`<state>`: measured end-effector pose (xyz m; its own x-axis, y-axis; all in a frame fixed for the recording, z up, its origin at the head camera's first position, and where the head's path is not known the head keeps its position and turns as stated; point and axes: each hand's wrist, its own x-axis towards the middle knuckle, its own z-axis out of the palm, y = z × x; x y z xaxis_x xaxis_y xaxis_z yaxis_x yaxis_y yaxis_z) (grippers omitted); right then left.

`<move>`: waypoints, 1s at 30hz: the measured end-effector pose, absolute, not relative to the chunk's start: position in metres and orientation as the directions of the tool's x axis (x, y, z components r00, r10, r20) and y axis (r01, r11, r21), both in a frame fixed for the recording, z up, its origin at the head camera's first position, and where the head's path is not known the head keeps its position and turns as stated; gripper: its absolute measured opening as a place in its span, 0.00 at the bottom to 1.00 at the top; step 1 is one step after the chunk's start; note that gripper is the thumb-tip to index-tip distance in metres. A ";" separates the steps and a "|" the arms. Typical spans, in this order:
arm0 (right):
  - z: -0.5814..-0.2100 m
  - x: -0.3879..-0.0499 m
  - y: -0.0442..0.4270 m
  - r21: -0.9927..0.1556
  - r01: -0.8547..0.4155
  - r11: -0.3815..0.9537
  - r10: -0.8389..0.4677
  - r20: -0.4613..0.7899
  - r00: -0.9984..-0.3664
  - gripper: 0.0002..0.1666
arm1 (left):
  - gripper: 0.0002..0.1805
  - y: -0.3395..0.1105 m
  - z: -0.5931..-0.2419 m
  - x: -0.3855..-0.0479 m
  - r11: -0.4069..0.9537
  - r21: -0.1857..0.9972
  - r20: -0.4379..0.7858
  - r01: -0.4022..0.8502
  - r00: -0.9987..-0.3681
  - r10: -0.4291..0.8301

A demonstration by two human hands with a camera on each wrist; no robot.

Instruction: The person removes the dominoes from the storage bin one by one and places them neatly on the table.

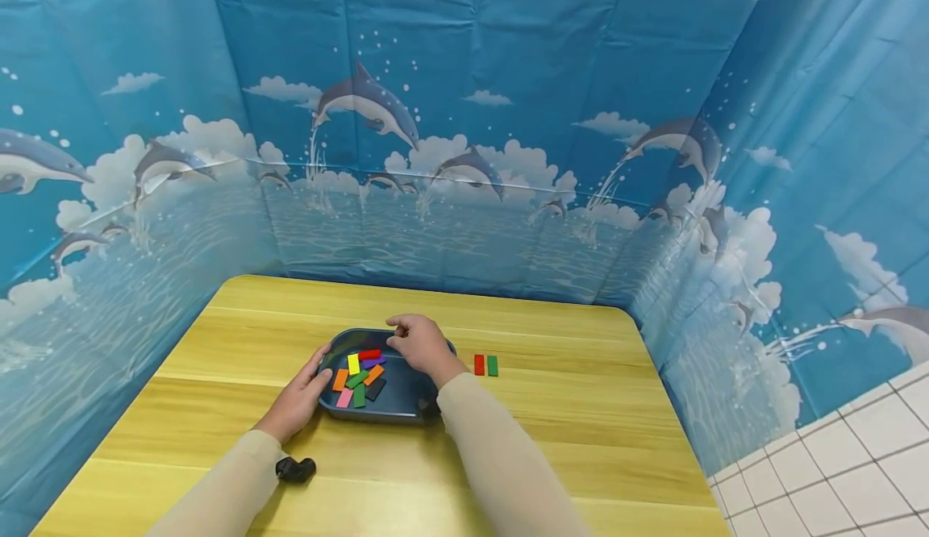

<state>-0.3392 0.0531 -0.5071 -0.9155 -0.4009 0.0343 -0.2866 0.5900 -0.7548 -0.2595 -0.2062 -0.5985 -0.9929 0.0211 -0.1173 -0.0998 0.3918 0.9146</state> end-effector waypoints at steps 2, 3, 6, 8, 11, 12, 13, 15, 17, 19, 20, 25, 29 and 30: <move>-0.512 -0.341 0.048 -0.753 -0.272 0.598 -0.409 0.005 -0.913 0.23 | 0.31 -0.206 -0.599 -0.260 0.393 0.914 -0.115 -0.096 -0.993 0.024; -0.514 -0.342 0.046 -0.753 -0.261 0.604 -0.410 -0.012 -0.912 0.23 | 0.31 -0.206 -0.599 -0.260 0.389 0.915 -0.119 -0.101 -0.993 0.022; -0.520 -0.345 0.042 -0.754 -0.240 0.612 -0.422 -0.055 -0.905 0.23 | 0.31 -0.206 -0.598 -0.260 0.391 0.915 -0.114 -0.096 -0.993 0.022; -0.523 -0.347 0.041 -0.751 -0.236 0.617 -0.434 -0.074 -0.898 0.23 | 0.31 -0.206 -0.599 -0.260 0.394 0.914 -0.110 -0.093 -0.994 0.019; -0.526 -0.350 0.041 -0.739 -0.243 0.629 -0.458 -0.099 -0.883 0.23 | 0.31 -0.206 -0.599 -0.260 0.399 0.912 -0.109 -0.096 -0.994 0.010; -0.527 -0.351 0.041 -0.734 -0.242 0.634 -0.463 -0.111 -0.879 0.23 | 0.31 -0.206 -0.599 -0.261 0.402 0.911 -0.109 -0.095 -0.994 0.010; -0.528 -0.352 0.042 -0.729 -0.240 0.641 -0.468 -0.123 -0.875 0.23 | 0.31 -0.206 -0.600 -0.261 0.402 0.910 -0.109 -0.096 -0.994 0.011; -0.530 -0.354 0.042 -0.724 -0.231 0.650 -0.474 -0.150 -0.867 0.24 | 0.31 -0.206 -0.600 -0.262 0.399 0.911 -0.113 -0.101 -0.994 0.007; -0.533 -0.357 0.043 -0.726 -0.218 0.653 -0.481 -0.175 -0.859 0.24 | 0.31 -0.206 -0.600 -0.262 0.401 0.911 -0.112 -0.100 -0.994 0.008; -0.536 -0.359 0.044 -0.725 -0.209 0.657 -0.493 -0.203 -0.846 0.26 | 0.31 -0.206 -0.600 -0.262 0.402 0.910 -0.115 -0.103 -0.993 0.006; -0.537 -0.361 0.044 -0.724 -0.207 0.658 -0.502 -0.217 -0.837 0.26 | 0.31 -0.206 -0.600 -0.262 0.402 0.909 -0.118 -0.107 -0.993 0.003; -0.545 -0.366 0.046 -0.725 -0.213 0.655 -0.558 -0.273 -0.784 0.25 | 0.31 -0.206 -0.599 -0.261 0.399 0.911 -0.117 -0.105 -0.993 0.004; -0.550 -0.367 0.046 -0.720 -0.222 0.657 -0.577 -0.292 -0.763 0.21 | 0.31 -0.204 -0.598 -0.259 0.405 0.909 -0.105 -0.095 -0.995 0.000; -0.552 -0.367 0.046 -0.719 -0.222 0.659 -0.577 -0.293 -0.763 0.20 | 0.31 -0.204 -0.597 -0.259 0.405 0.909 -0.102 -0.094 -0.995 -0.001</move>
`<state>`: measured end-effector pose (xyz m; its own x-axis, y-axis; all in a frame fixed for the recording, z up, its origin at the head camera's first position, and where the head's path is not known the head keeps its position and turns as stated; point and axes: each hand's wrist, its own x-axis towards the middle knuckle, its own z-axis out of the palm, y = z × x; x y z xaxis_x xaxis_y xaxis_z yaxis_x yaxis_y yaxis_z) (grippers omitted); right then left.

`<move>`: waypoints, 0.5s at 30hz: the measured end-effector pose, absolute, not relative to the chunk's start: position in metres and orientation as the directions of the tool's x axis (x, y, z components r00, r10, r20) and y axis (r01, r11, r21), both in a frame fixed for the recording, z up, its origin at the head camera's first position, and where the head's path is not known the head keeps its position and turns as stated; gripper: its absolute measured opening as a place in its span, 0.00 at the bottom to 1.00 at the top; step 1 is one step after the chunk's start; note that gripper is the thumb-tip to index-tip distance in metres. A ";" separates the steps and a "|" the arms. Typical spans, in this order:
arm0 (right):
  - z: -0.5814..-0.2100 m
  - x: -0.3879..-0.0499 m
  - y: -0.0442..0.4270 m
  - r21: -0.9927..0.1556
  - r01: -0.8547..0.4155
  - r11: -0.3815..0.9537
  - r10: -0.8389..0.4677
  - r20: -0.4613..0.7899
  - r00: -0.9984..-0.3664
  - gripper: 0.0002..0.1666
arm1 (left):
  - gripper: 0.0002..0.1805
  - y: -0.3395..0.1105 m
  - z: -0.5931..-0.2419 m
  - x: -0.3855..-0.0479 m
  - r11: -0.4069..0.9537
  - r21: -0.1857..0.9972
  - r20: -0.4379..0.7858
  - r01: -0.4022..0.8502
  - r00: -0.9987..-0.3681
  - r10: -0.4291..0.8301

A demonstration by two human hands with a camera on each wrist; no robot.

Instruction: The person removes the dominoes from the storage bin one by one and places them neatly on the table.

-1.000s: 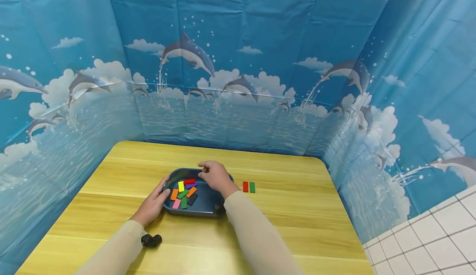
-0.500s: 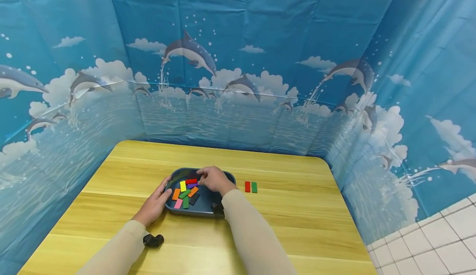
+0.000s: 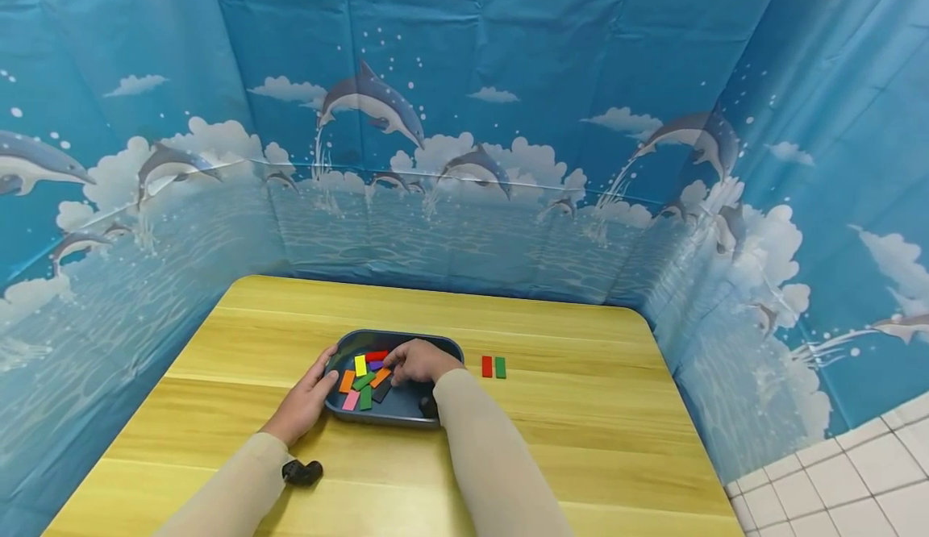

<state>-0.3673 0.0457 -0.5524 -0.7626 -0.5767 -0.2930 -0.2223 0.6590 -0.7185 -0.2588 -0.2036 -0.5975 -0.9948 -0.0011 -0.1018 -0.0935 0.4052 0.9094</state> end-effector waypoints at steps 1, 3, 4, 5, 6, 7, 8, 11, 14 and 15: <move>-0.554 -0.367 0.046 -0.716 -0.222 0.662 -0.574 -0.294 -0.764 0.19 | 0.31 -0.203 -0.598 -0.259 0.405 0.909 -0.101 -0.093 -0.995 -0.001; -0.557 -0.366 0.046 -0.717 -0.213 0.663 -0.568 -0.297 -0.768 0.16 | 0.31 -0.202 -0.597 -0.257 0.404 0.910 -0.100 -0.092 -0.995 -0.001; -0.559 -0.366 0.046 -0.717 -0.211 0.664 -0.564 -0.296 -0.771 0.15 | 0.30 -0.202 -0.596 -0.257 0.402 0.911 -0.100 -0.092 -0.995 -0.002; -0.559 -0.366 0.047 -0.716 -0.210 0.665 -0.561 -0.295 -0.773 0.14 | 0.30 -0.202 -0.596 -0.257 0.402 0.911 -0.098 -0.091 -0.995 -0.001; -0.560 -0.366 0.047 -0.716 -0.207 0.667 -0.558 -0.295 -0.776 0.14 | 0.30 -0.202 -0.596 -0.257 0.401 0.912 -0.099 -0.092 -0.995 -0.001; -0.560 -0.365 0.047 -0.715 -0.206 0.668 -0.555 -0.295 -0.777 0.14 | 0.30 -0.202 -0.596 -0.257 0.401 0.911 -0.099 -0.092 -0.995 -0.001; -0.561 -0.365 0.047 -0.712 -0.206 0.671 -0.553 -0.295 -0.779 0.14 | 0.30 -0.202 -0.596 -0.257 0.400 0.912 -0.100 -0.092 -0.995 -0.001; -0.561 -0.364 0.047 -0.711 -0.206 0.673 -0.550 -0.295 -0.781 0.15 | 0.30 -0.202 -0.596 -0.258 0.401 0.912 -0.097 -0.088 -0.995 0.001; -0.562 -0.364 0.047 -0.713 -0.205 0.670 -0.552 -0.295 -0.779 0.17 | 0.30 -0.203 -0.597 -0.258 0.403 0.911 -0.098 -0.092 -0.995 -0.004; -0.562 -0.364 0.047 -0.715 -0.205 0.668 -0.554 -0.294 -0.779 0.18 | 0.30 -0.203 -0.597 -0.259 0.405 0.910 -0.099 -0.092 -0.995 -0.005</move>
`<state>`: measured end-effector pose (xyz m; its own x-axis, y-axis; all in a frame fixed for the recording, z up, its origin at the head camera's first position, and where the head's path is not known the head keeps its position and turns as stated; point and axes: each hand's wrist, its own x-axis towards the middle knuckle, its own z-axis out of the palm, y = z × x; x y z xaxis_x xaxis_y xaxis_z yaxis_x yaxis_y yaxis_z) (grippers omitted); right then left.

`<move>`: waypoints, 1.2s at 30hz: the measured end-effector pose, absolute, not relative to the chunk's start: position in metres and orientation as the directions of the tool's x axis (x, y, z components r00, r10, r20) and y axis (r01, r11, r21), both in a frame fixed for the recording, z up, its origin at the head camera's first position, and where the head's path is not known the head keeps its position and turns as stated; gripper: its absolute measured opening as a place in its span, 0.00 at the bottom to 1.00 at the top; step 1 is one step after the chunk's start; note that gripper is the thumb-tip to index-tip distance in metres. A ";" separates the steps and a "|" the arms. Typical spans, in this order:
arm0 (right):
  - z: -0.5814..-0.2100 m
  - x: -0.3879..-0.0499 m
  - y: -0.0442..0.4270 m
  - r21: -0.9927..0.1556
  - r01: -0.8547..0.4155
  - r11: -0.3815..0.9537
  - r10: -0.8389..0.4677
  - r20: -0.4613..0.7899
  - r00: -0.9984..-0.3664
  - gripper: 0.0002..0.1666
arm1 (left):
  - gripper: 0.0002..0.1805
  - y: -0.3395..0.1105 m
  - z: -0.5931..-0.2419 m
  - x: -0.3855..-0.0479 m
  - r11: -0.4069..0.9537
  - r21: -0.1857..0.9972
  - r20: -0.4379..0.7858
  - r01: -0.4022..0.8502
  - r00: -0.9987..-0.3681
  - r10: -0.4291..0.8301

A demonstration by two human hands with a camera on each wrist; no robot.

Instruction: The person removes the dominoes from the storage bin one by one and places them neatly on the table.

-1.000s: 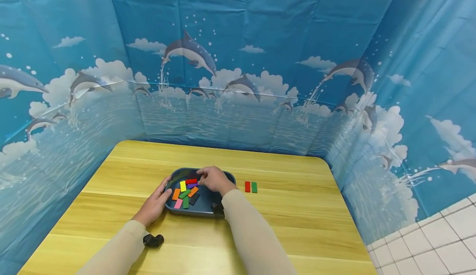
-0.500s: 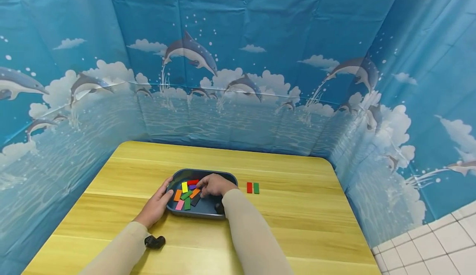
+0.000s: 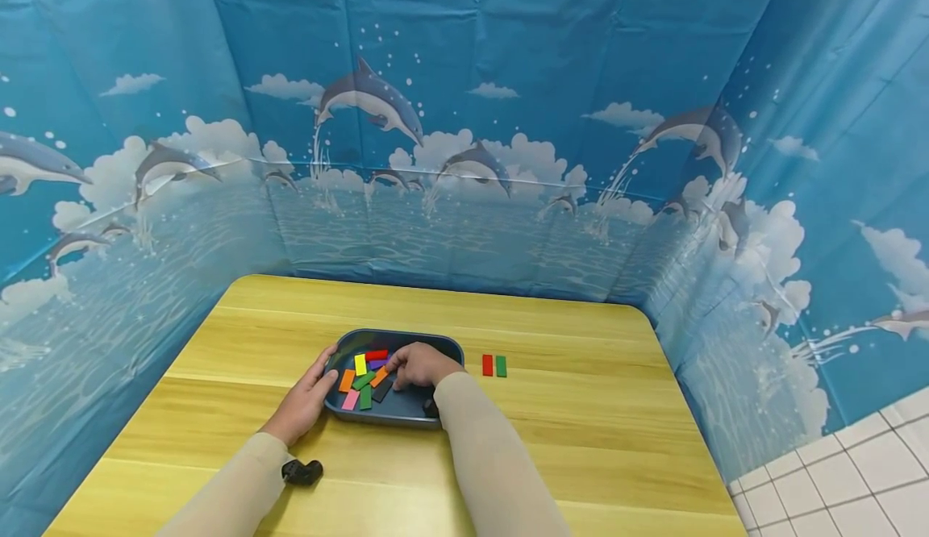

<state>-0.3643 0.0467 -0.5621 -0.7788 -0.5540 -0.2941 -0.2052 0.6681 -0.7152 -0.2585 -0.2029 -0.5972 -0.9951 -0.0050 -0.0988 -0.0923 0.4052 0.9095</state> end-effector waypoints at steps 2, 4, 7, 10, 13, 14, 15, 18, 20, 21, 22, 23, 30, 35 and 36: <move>-0.563 -0.364 0.046 -0.719 -0.199 0.666 -0.552 -0.294 -0.781 0.20 | 0.31 -0.204 -0.598 -0.259 0.409 0.907 -0.101 -0.095 -0.995 -0.008; -0.563 -0.364 0.046 -0.721 -0.198 0.664 -0.548 -0.289 -0.785 0.20 | 0.31 -0.204 -0.598 -0.259 0.411 0.906 -0.104 -0.100 -0.995 -0.013; -0.564 -0.363 0.044 -0.707 -0.205 0.677 -0.540 -0.288 -0.791 0.20 | 0.31 -0.204 -0.598 -0.260 0.416 0.905 -0.096 -0.091 -0.995 -0.008; -0.564 -0.362 0.042 -0.686 -0.224 0.692 -0.543 -0.290 -0.788 0.27 | 0.31 -0.205 -0.599 -0.260 0.410 0.907 -0.102 -0.098 -0.995 -0.010; -0.563 -0.360 0.039 -0.665 -0.240 0.707 -0.548 -0.302 -0.780 0.32 | 0.30 -0.205 -0.600 -0.261 0.410 0.906 -0.111 -0.105 -0.994 -0.010; -0.563 -0.359 0.038 -0.659 -0.242 0.712 -0.547 -0.306 -0.779 0.33 | 0.30 -0.205 -0.600 -0.261 0.409 0.906 -0.117 -0.111 -0.993 -0.011; -0.563 -0.359 0.037 -0.654 -0.244 0.716 -0.547 -0.308 -0.779 0.34 | 0.30 -0.205 -0.601 -0.261 0.412 0.904 -0.117 -0.110 -0.993 -0.008; -0.564 -0.358 0.036 -0.627 -0.254 0.736 -0.538 -0.313 -0.783 0.34 | 0.30 -0.206 -0.602 -0.262 0.417 0.903 -0.117 -0.108 -0.993 -0.005; -0.563 -0.358 0.035 -0.613 -0.260 0.746 -0.531 -0.312 -0.788 0.34 | 0.30 -0.206 -0.602 -0.262 0.415 0.903 -0.118 -0.110 -0.993 -0.005; -0.563 -0.357 0.034 -0.602 -0.264 0.753 -0.527 -0.312 -0.791 0.34 | 0.30 -0.206 -0.602 -0.263 0.414 0.904 -0.118 -0.109 -0.993 -0.005; -0.563 -0.357 0.033 -0.591 -0.269 0.761 -0.523 -0.312 -0.794 0.34 | 0.30 -0.206 -0.602 -0.263 0.412 0.904 -0.117 -0.109 -0.993 -0.006; -0.562 -0.357 0.033 -0.581 -0.273 0.767 -0.519 -0.312 -0.796 0.35 | 0.30 -0.206 -0.602 -0.263 0.412 0.905 -0.118 -0.110 -0.993 -0.006; -0.561 -0.356 0.029 -0.515 -0.317 0.797 -0.517 -0.307 -0.799 0.35 | 0.30 -0.205 -0.600 -0.262 0.414 0.903 -0.125 -0.117 -0.992 -0.008; -0.564 -0.358 0.031 -0.522 -0.335 0.785 -0.527 -0.276 -0.804 0.31 | 0.30 -0.204 -0.599 -0.262 0.415 0.902 -0.126 -0.120 -0.992 -0.011; -0.565 -0.358 0.031 -0.531 -0.334 0.779 -0.530 -0.272 -0.804 0.30 | 0.30 -0.204 -0.599 -0.262 0.414 0.902 -0.126 -0.120 -0.992 -0.012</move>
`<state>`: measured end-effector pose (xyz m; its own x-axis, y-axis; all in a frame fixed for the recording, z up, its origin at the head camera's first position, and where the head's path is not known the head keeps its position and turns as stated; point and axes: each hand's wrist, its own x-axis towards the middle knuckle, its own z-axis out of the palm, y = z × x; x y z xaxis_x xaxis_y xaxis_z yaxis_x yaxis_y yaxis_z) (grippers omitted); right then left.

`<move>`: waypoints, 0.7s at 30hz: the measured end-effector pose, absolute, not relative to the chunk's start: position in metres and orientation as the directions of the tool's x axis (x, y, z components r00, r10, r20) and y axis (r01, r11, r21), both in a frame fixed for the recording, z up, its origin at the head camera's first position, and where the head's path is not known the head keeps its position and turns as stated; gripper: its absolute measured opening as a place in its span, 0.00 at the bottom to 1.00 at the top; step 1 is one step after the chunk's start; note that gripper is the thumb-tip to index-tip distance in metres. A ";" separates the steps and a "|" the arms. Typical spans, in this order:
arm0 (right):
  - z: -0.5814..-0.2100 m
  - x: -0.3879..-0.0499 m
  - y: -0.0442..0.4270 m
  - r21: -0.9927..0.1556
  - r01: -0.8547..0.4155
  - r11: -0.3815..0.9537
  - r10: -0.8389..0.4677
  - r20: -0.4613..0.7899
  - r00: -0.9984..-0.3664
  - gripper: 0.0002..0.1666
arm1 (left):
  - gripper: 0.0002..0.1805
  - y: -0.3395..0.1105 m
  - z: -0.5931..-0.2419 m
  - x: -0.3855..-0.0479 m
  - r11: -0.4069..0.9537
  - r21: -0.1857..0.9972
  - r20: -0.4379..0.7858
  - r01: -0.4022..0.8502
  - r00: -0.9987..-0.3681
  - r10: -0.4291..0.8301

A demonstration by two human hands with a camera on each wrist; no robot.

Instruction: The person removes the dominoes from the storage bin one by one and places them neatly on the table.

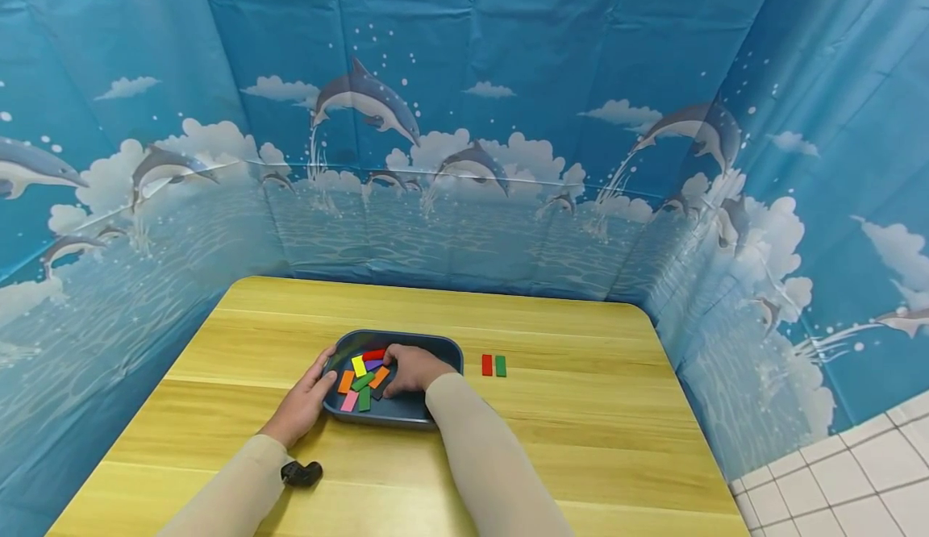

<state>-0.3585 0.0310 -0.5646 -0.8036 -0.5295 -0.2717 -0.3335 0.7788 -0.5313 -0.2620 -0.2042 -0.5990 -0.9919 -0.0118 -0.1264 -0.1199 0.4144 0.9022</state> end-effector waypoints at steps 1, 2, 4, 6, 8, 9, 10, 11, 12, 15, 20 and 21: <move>-0.565 -0.359 0.031 -0.541 -0.329 0.774 -0.530 -0.270 -0.804 0.30 | 0.30 -0.204 -0.599 -0.262 0.414 0.902 -0.127 -0.121 -0.992 -0.013; -0.566 -0.359 0.031 -0.544 -0.325 0.774 -0.528 -0.271 -0.805 0.30 | 0.30 -0.204 -0.598 -0.261 0.413 0.903 -0.126 -0.120 -0.992 -0.013; -0.566 -0.360 0.030 -0.541 -0.319 0.778 -0.524 -0.280 -0.804 0.33 | 0.30 -0.203 -0.598 -0.261 0.413 0.903 -0.126 -0.120 -0.992 -0.013; -0.567 -0.360 0.028 -0.517 -0.317 0.795 -0.511 -0.289 -0.810 0.37 | 0.30 -0.203 -0.598 -0.261 0.413 0.903 -0.123 -0.117 -0.992 -0.011; -0.568 -0.360 0.024 -0.474 -0.323 0.819 -0.494 -0.295 -0.818 0.41 | 0.30 -0.204 -0.600 -0.262 0.410 0.905 -0.119 -0.112 -0.993 -0.009; -0.568 -0.360 0.023 -0.456 -0.327 0.827 -0.489 -0.298 -0.820 0.41 | 0.30 -0.204 -0.600 -0.262 0.410 0.905 -0.118 -0.111 -0.993 -0.007; -0.569 -0.360 0.021 -0.440 -0.332 0.835 -0.484 -0.299 -0.822 0.42 | 0.30 -0.205 -0.601 -0.262 0.411 0.905 -0.117 -0.109 -0.993 -0.005; -0.569 -0.359 0.021 -0.427 -0.336 0.840 -0.481 -0.298 -0.824 0.41 | 0.30 -0.205 -0.601 -0.262 0.410 0.906 -0.116 -0.108 -0.993 -0.005; -0.568 -0.359 0.021 -0.421 -0.342 0.840 -0.483 -0.296 -0.824 0.39 | 0.30 -0.205 -0.601 -0.262 0.410 0.906 -0.116 -0.108 -0.993 -0.005; -0.568 -0.360 0.025 -0.436 -0.360 0.825 -0.505 -0.279 -0.817 0.34 | 0.30 -0.204 -0.599 -0.261 0.413 0.904 -0.119 -0.111 -0.993 -0.006; -0.568 -0.364 0.035 -0.540 -0.357 0.762 -0.550 -0.250 -0.797 0.31 | 0.30 -0.204 -0.599 -0.261 0.414 0.904 -0.115 -0.108 -0.993 -0.008; -0.567 -0.364 0.037 -0.558 -0.352 0.751 -0.555 -0.248 -0.794 0.31 | 0.30 -0.204 -0.599 -0.261 0.412 0.905 -0.115 -0.108 -0.993 -0.009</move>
<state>-0.3643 0.0369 -0.5672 -0.7938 -0.5554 -0.2476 -0.3517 0.7515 -0.5582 -0.2609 -0.2044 -0.5989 -0.9934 -0.0091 -0.1147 -0.1082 0.4117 0.9049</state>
